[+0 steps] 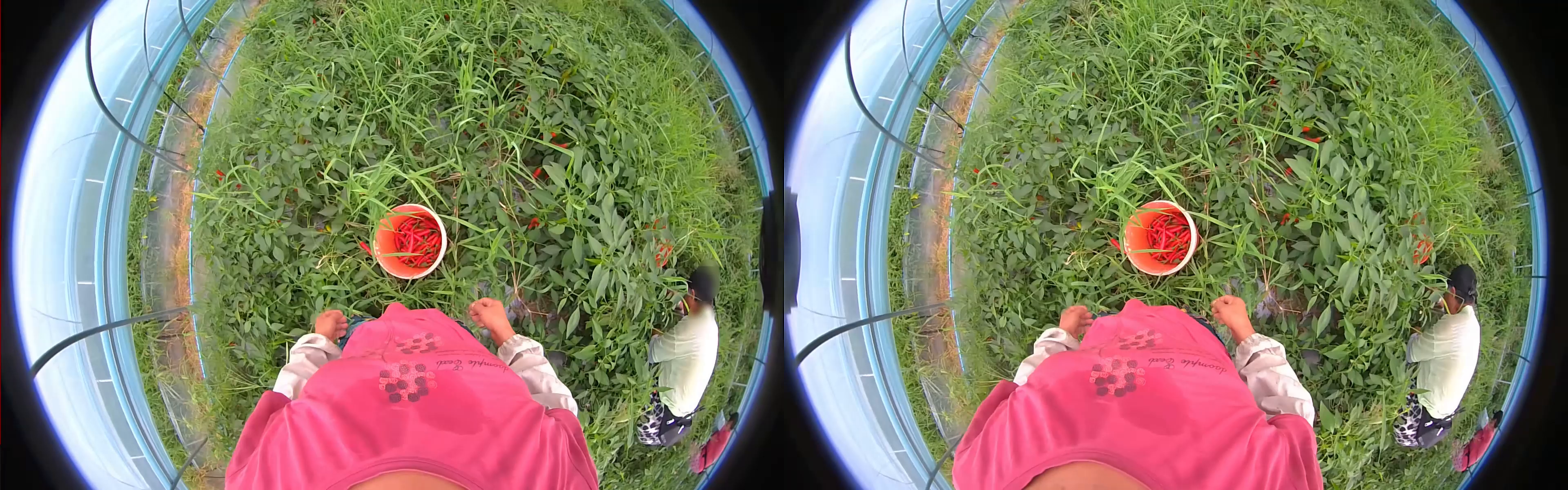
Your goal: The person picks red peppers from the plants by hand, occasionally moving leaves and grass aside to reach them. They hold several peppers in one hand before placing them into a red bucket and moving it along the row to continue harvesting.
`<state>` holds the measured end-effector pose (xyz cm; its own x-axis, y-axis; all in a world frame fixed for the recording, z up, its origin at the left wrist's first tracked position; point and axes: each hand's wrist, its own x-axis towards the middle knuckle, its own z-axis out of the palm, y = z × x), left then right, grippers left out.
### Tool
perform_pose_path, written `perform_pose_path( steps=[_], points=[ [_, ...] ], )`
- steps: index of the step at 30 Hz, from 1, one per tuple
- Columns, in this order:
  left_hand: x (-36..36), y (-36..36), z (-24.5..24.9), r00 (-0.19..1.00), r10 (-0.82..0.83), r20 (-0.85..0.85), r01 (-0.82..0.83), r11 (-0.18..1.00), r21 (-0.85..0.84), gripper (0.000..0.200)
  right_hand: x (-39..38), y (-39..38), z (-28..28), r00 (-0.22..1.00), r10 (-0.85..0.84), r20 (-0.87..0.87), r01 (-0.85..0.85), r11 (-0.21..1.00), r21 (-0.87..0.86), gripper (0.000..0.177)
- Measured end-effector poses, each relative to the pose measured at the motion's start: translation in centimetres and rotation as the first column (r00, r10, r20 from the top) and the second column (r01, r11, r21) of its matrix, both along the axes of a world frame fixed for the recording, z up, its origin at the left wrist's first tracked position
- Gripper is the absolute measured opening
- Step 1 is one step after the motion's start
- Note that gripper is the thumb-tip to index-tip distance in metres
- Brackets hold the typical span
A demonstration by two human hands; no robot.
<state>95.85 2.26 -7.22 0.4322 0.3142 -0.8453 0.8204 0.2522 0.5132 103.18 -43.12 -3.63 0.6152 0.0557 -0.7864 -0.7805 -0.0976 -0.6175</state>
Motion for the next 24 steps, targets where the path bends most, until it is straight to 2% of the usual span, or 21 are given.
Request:
perform_pose_path(
  steps=[2,6,9,13,17,20,24],
  points=[
    [-0.2,-0.2,-0.3,0.999,0.005,-0.038,-0.004,1.000,0.007,0.026,0.4,-0.2,-0.3,1.000,0.011,0.005,-0.011,1.000,-0.015,0.013],
    [-1.4,-0.4,-1.5,0.999,0.050,0.002,-0.050,0.999,0.015,0.025,1.2,-0.6,0.2,1.000,0.026,-0.006,-0.025,1.000,0.014,0.013],
    [-1.7,-0.7,-1.1,0.997,0.071,-0.006,-0.071,0.997,0.024,0.026,1.5,-0.5,0.5,0.998,0.056,-0.008,-0.057,0.998,-0.040,0.014],
    [-1.8,-1.0,-0.6,0.997,0.081,-0.013,-0.081,0.996,0.040,0.028,1.8,-0.8,-0.7,0.998,0.065,-0.014,-0.065,0.998,0.009,0.015],
    [-2.1,-1.1,-0.5,0.995,0.102,-0.012,-0.101,0.994,0.033,0.025,2.0,-0.8,-0.4,0.997,0.079,0.018,-0.078,0.996,-0.041,0.014],
    [-2.5,-0.7,-1.6,0.992,0.121,0.038,-0.122,0.992,0.025,0.024,2.1,-0.9,0.8,0.997,0.083,0.002,-0.083,0.995,-0.053,0.014],
    [-3.1,0.3,-2.1,0.988,0.124,0.094,-0.121,0.992,-0.040,0.025,1.5,-1.2,-1.4,0.998,0.061,0.028,-0.060,0.998,-0.005,0.015]
  ],
)
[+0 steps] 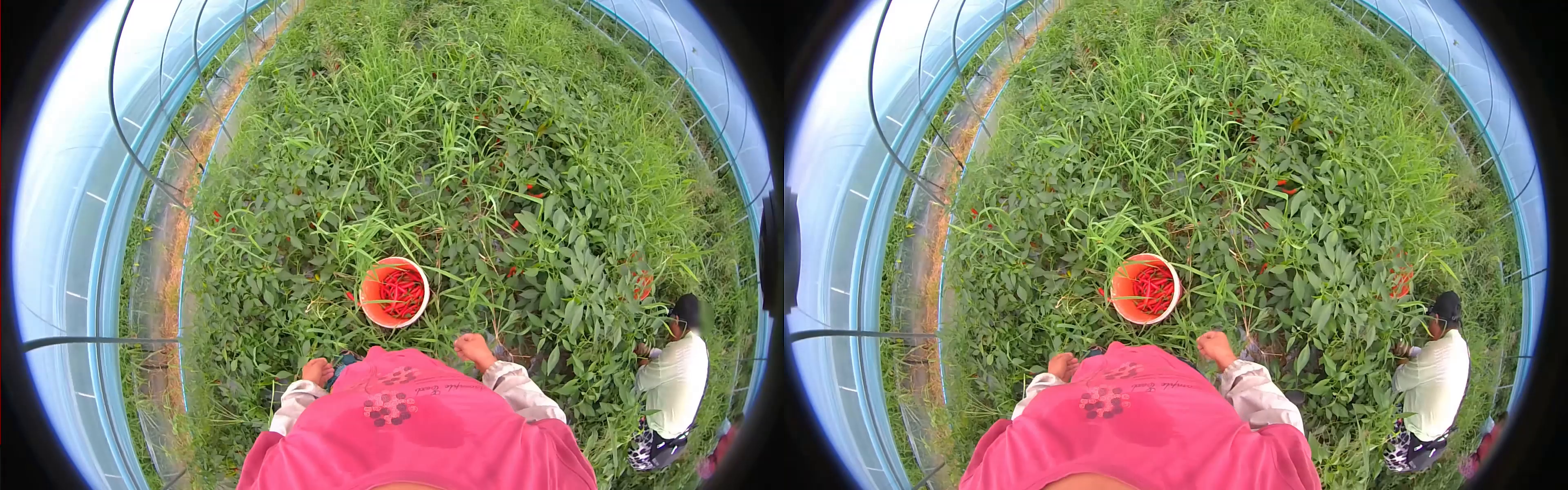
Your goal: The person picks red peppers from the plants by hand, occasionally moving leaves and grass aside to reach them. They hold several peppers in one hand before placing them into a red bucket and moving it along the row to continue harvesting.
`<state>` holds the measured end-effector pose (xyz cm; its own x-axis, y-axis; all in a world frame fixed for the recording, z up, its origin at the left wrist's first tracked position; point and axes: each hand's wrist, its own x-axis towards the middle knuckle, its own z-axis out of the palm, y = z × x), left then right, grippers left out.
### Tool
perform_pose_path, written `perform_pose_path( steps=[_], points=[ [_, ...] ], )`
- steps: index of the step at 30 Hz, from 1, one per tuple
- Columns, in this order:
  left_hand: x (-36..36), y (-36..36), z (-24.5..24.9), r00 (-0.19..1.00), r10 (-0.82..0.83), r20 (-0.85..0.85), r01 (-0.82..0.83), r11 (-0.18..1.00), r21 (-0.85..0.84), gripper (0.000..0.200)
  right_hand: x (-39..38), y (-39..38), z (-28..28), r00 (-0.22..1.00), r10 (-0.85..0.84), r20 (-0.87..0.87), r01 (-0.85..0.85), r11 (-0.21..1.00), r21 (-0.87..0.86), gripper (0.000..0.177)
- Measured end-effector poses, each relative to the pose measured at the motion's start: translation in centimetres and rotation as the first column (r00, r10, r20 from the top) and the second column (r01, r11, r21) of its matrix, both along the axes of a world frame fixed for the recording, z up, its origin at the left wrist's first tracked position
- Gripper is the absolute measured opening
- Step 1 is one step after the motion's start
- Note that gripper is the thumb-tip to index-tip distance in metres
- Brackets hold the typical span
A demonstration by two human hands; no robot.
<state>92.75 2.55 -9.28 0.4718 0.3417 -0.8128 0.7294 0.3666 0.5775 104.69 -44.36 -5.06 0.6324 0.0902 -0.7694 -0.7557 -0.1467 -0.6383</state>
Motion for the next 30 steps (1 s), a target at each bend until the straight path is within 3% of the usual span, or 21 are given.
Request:
perform_pose_path(
  steps=[2,4,7,9,11,15,18,21,23,24,25,27,29,30],
  points=[
    [0.6,0.4,1.1,0.999,-0.034,0.009,0.034,0.999,-0.013,0.028,-0.1,0.7,-0.2,0.998,0.018,0.060,-0.013,0.997,-0.082,0.015],
    [1.3,0.7,2.7,0.997,-0.069,-0.020,0.069,0.998,0.000,0.030,-0.1,1.4,-0.9,0.999,-0.025,0.020,0.026,0.998,-0.048,0.013],
    [1.0,3.2,1.0,0.990,-0.127,-0.064,0.127,0.992,-0.005,0.028,-0.5,3.1,-1.1,0.984,0.074,0.165,-0.053,0.990,-0.131,0.015],
    [1.2,5.2,-0.6,0.979,-0.177,-0.099,0.178,0.984,0.003,0.026,-1.0,4.2,-1.3,0.996,0.021,0.083,-0.010,0.992,-0.125,0.014],
    [1.6,6.7,-1.6,0.969,-0.212,-0.126,0.215,0.977,0.008,0.025,-1.8,5.2,-0.9,0.985,0.032,0.168,-0.010,0.991,-0.133,0.014],
    [2.2,9.4,-2.9,0.955,-0.264,-0.137,0.270,0.963,0.021,0.023,-4.5,7.1,-0.7,0.984,0.100,0.148,-0.052,0.954,-0.294,0.017],
    [3.0,11.1,-4.0,0.936,-0.330,-0.125,0.335,0.942,0.021,0.022,-7.0,8.2,-0.4,0.977,0.090,0.194,-0.030,0.955,-0.294,0.018],
    [3.9,13.2,-5.6,0.882,-0.464,-0.076,0.467,0.884,0.026,0.022,-9.1,10.2,0.2,0.981,0.028,0.190,0.028,0.959,-0.283,0.018],
    [4.1,14.9,-7.0,0.756,-0.654,-0.012,0.652,0.751,0.102,0.022,-10.7,11.4,0.4,0.958,0.084,0.273,0.024,0.930,-0.368,0.019],
    [4.1,15.4,-7.6,0.721,-0.693,-0.003,0.688,0.716,0.115,0.022,-11.6,12.1,0.8,0.983,-0.087,0.160,0.130,0.951,-0.280,0.020],
    [4.5,15.9,-8.0,0.706,-0.708,-0.012,0.705,0.702,0.104,0.022,-12.4,12.4,1.1,0.994,-0.077,0.080,0.097,0.950,-0.296,0.020],
    [4.0,15.6,-7.8,0.917,-0.361,-0.170,0.344,0.931,-0.117,0.031,-14.2,13.4,1.1,0.988,0.087,0.129,-0.021,0.897,-0.442,0.022],
    [4.5,15.7,-6.1,0.903,-0.373,-0.215,0.346,0.926,-0.155,0.031,-16.6,15.3,1.5,0.982,0.089,0.169,0.017,0.842,-0.540,0.025],
    [4.7,16.0,-5.4,0.886,-0.406,-0.223,0.378,0.912,-0.158,0.031,-16.5,16.3,5.1,0.987,0.155,0.036,-0.109,0.825,-0.554,0.031]
  ],
)
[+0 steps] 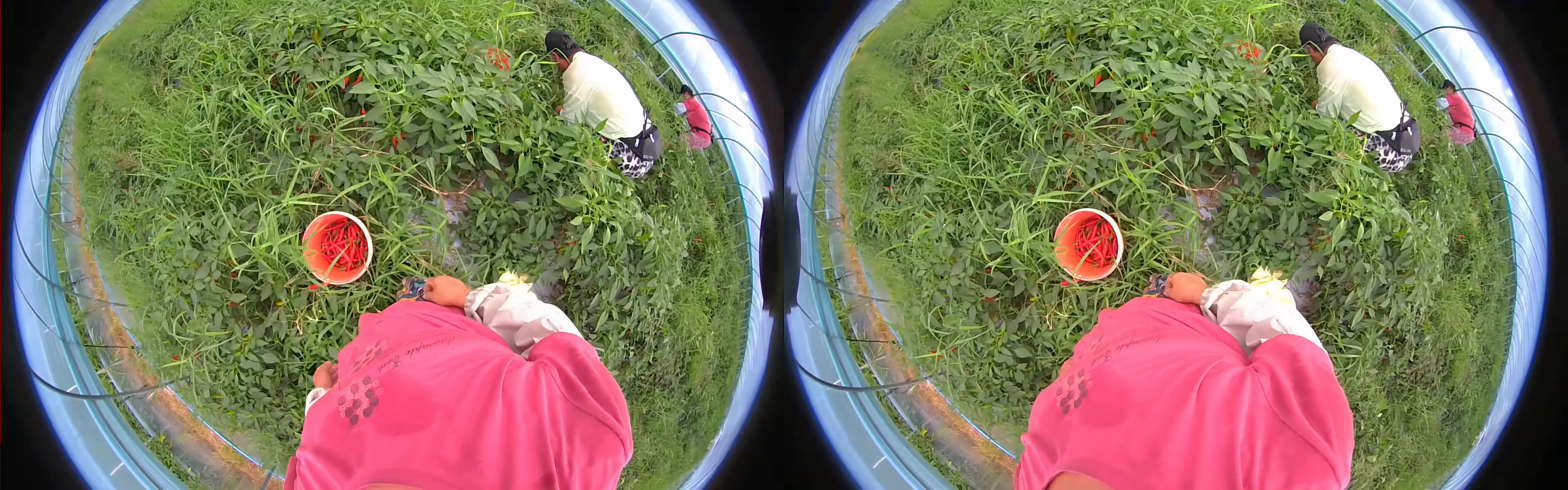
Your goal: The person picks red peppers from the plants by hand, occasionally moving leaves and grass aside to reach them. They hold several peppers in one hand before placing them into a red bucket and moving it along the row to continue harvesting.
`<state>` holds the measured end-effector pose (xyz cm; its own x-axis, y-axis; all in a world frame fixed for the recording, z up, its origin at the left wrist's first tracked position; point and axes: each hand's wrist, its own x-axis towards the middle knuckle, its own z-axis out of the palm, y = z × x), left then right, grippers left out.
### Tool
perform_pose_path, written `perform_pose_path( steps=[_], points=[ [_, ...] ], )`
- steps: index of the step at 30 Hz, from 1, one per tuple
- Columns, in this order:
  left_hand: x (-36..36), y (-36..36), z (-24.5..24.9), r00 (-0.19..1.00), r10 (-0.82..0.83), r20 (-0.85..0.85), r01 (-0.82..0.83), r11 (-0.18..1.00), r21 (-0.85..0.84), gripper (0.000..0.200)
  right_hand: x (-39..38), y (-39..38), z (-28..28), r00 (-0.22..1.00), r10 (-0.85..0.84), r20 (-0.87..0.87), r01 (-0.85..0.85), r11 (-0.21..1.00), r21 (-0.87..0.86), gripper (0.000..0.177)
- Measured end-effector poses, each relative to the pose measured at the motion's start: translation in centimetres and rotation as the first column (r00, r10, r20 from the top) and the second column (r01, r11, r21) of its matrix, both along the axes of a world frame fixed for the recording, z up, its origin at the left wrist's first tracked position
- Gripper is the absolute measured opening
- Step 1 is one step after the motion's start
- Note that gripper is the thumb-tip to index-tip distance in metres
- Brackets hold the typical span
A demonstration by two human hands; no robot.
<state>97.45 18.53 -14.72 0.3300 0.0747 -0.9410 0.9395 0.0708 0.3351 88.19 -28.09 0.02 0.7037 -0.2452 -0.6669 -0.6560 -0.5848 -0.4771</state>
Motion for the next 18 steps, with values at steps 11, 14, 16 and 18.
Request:
perform_pose_path(
  steps=[11,14,16,18],
  points=[
    [2.3,0.6,3.2,0.998,-0.040,0.055,0.038,0.999,0.032,0.033,1.2,2.4,-1.7,0.936,0.346,-0.069,-0.331,0.928,0.171,0.058],
    [2.2,-1.4,3.4,0.999,0.035,0.037,-0.035,0.999,0.005,0.032,2.8,2.1,-2.3,0.913,0.404,-0.063,-0.390,0.906,0.164,0.056],
    [2.2,-3.5,3.4,0.997,0.075,0.020,-0.074,0.996,-0.045,0.033,3.9,2.0,-3.2,0.878,0.472,-0.085,-0.453,0.874,0.176,0.053],
    [2.5,-5.4,3.0,0.996,0.088,0.011,-0.086,0.990,-0.116,0.033,3.1,1.3,-6.4,0.840,0.539,-0.057,-0.531,0.839,0.119,0.052]
  ],
)
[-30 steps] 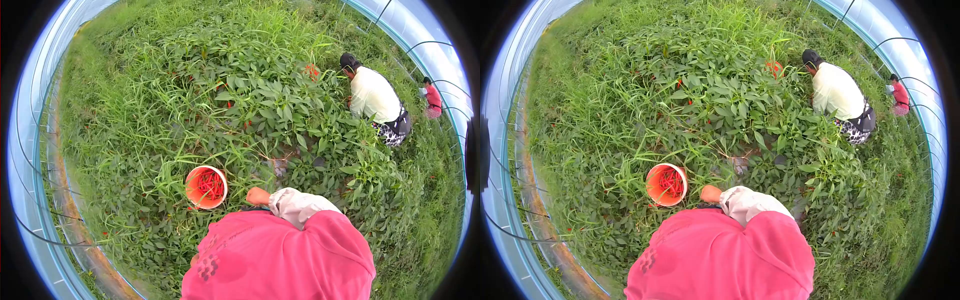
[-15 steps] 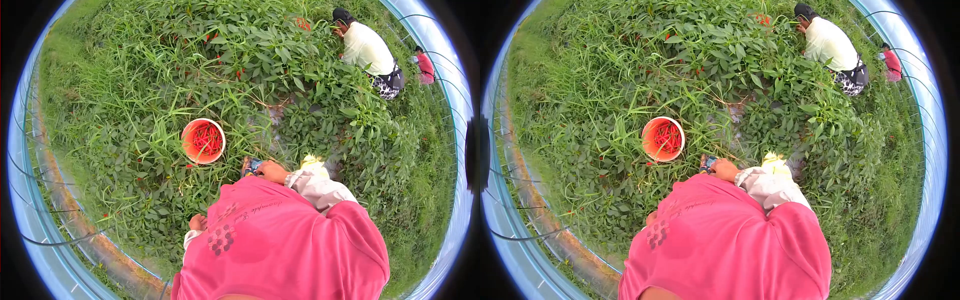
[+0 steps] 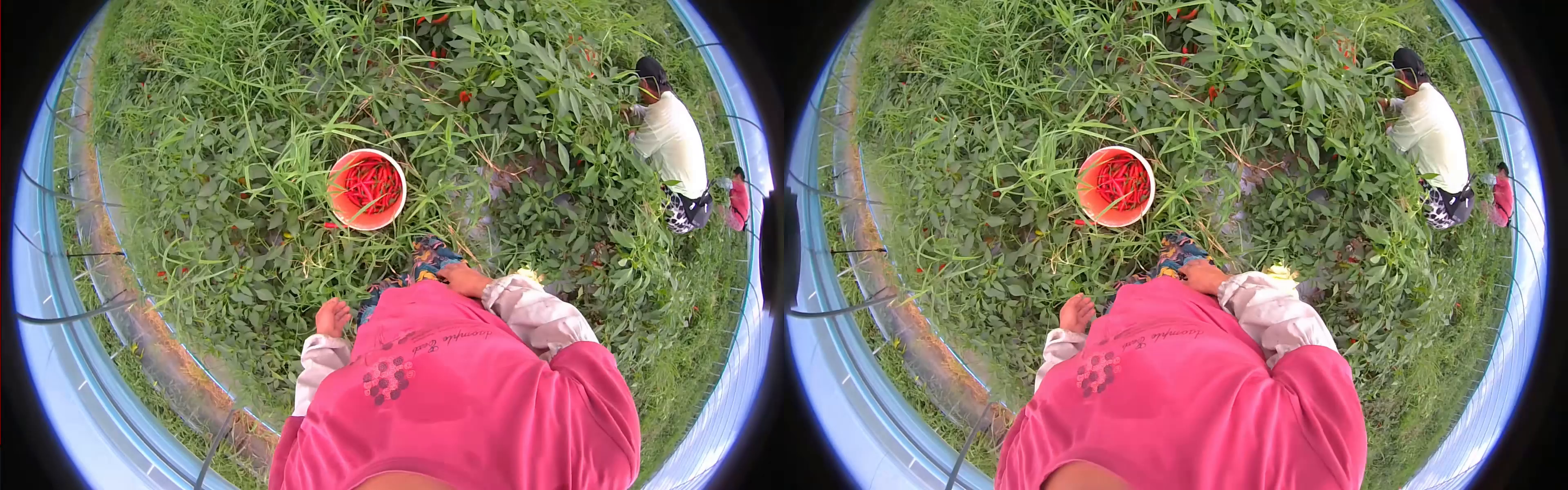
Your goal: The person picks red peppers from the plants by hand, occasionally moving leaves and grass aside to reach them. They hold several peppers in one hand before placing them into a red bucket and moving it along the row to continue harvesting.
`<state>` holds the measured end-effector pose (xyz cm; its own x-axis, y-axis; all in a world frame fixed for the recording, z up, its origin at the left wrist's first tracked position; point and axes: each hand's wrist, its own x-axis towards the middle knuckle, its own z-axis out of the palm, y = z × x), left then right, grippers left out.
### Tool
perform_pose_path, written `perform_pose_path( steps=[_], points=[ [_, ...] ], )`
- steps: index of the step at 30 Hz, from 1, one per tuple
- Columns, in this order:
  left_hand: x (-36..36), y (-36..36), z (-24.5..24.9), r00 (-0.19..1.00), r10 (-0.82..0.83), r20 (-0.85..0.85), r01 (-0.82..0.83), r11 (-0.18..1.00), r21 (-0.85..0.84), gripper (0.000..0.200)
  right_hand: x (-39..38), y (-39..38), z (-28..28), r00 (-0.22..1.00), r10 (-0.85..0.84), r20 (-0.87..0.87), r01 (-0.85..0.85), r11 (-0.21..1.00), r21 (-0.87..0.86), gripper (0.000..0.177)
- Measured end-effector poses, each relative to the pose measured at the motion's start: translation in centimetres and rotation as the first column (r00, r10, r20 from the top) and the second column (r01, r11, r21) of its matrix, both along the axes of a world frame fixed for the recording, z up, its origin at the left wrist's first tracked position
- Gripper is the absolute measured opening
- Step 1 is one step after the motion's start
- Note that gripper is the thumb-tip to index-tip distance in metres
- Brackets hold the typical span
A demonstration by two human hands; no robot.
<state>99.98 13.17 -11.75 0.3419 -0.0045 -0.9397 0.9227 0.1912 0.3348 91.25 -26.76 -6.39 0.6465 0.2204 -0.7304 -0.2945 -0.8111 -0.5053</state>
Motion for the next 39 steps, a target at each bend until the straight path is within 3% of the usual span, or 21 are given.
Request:
perform_pose_path(
  steps=[5,7,8,10,13,16,22,24,27,29,34,35,37,39],
  points=[
    [2.1,-5.5,-2.7,0.994,-0.108,0.002,0.107,0.988,-0.107,0.033,0.4,-1.7,-1.8,0.990,0.002,-0.140,-0.005,1.000,-0.020,0.056],
    [3.2,-8.5,-4.5,0.990,-0.141,-0.015,0.136,0.974,-0.179,0.034,-0.3,-2.1,-2.1,0.991,-0.044,-0.128,0.037,0.997,-0.061,0.054],
    [4.1,-10.2,-5.3,0.986,-0.147,-0.084,0.137,0.984,-0.114,0.033,-1.1,-1.9,-2.7,0.991,-0.061,-0.115,0.048,0.993,-0.110,0.052],
    [5.3,-12.8,-7.0,0.979,-0.159,-0.128,0.140,0.979,-0.146,0.034,-0.1,-2.2,-0.7,0.990,-0.077,-0.114,0.063,0.990,-0.125,0.050],
    [6.1,-15.0,-11.2,0.980,-0.114,-0.162,0.063,0.955,-0.290,0.032,-0.9,-2.6,-1.1,0.983,-0.160,-0.089,0.146,0.978,-0.146,0.050],
    [7.2,-16.7,-13.6,0.974,-0.080,-0.212,-0.003,0.932,-0.362,0.030,-1.2,-2.4,-2.0,0.994,-0.105,-0.037,0.096,0.976,-0.196,0.053],
    [9.9,-19.3,-18.6,0.928,0.143,-0.344,-0.279,0.880,-0.385,0.038,-1.5,-3.1,-2.0,0.991,-0.114,-0.069,0.102,0.983,-0.155,0.056],
    [10.7,-20.6,-19.8,0.859,0.333,-0.389,-0.412,0.900,-0.140,0.051,-1.3,-3.4,-2.3,0.990,-0.113,-0.090,0.099,0.984,-0.145,0.056],
    [11.5,-21.9,-21.8,0.817,0.393,-0.423,-0.485,0.864,-0.135,0.066,-1.4,-4.1,-2.4,0.987,-0.148,-0.057,0.140,0.982,-0.124,0.056],
    [11.9,-22.6,-22.9,0.725,0.494,-0.481,-0.609,0.785,-0.112,0.061,-0.8,-4.7,-2.4,0.985,-0.157,-0.075,0.150,0.985,-0.088,0.056],
    [12.8,-25.9,-23.0,0.591,0.677,-0.438,-0.742,0.670,0.034,0.053,0.0,-6.0,-2.3,0.987,-0.131,-0.089,0.120,0.986,-0.118,0.055],
    [13.4,-26.3,-23.1,0.504,0.710,-0.493,-0.781,0.618,0.092,0.051,0.3,-6.2,-2.3,0.983,-0.134,-0.125,0.119,0.985,-0.123,0.054],
    [13.0,-26.8,-23.6,0.607,0.681,-0.410,-0.770,0.631,-0.092,0.050,1.0,-6.9,-2.1,0.984,-0.142,-0.107,0.131,0.986,-0.101,0.053],
    [13.9,-28.4,-22.1,0.630,0.694,-0.349,-0.758,0.647,-0.081,0.051,1.4,-7.5,-2.1,0.978,-0.153,-0.143,0.140,0.986,-0.095,0.053]
  ],
)
